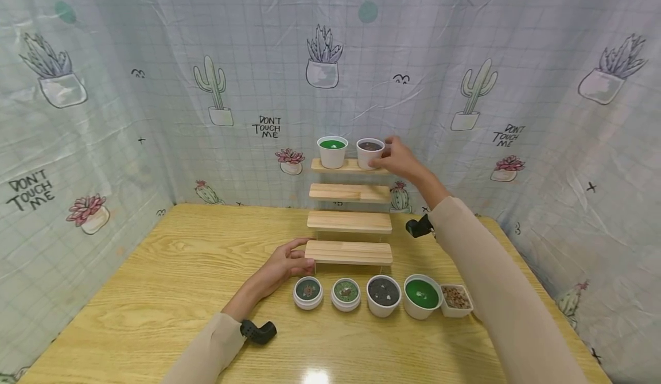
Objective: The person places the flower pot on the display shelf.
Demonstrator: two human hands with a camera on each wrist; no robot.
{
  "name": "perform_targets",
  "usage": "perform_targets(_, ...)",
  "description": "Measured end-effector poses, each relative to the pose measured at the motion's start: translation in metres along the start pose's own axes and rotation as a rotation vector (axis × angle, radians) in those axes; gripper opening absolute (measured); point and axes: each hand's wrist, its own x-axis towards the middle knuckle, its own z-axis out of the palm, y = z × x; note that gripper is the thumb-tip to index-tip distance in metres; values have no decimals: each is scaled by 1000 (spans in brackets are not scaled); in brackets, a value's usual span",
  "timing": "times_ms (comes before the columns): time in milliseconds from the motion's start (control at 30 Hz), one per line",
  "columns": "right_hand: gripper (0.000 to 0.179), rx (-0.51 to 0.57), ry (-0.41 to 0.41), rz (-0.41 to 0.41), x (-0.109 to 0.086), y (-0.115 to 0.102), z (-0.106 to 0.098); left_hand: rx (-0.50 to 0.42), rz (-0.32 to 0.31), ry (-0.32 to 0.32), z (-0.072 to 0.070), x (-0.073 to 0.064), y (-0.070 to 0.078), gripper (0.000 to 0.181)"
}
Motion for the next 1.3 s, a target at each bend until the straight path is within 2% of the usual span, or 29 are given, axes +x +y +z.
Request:
perform_targets(233,89,35,-14,22,-7,10,-3,4,-5,-5,-2,-1,-3,79)
perform_targets(667,88,102,-24,-24,-37,25,-10,0,2,-14,-1,-1,-4,79)
perform_targets(833,89,145,-46,-55,-54,30,-14,6,7,-18,0,-1,-2,79)
perform_targets(1067,87,133,-69,-102,-82,35,-20,10,11,-14,0,-1,0,79)
perform_targets(1300,83,145,-90,-124,-115,53,-25,-6,10,-16,0,0,-1,78)
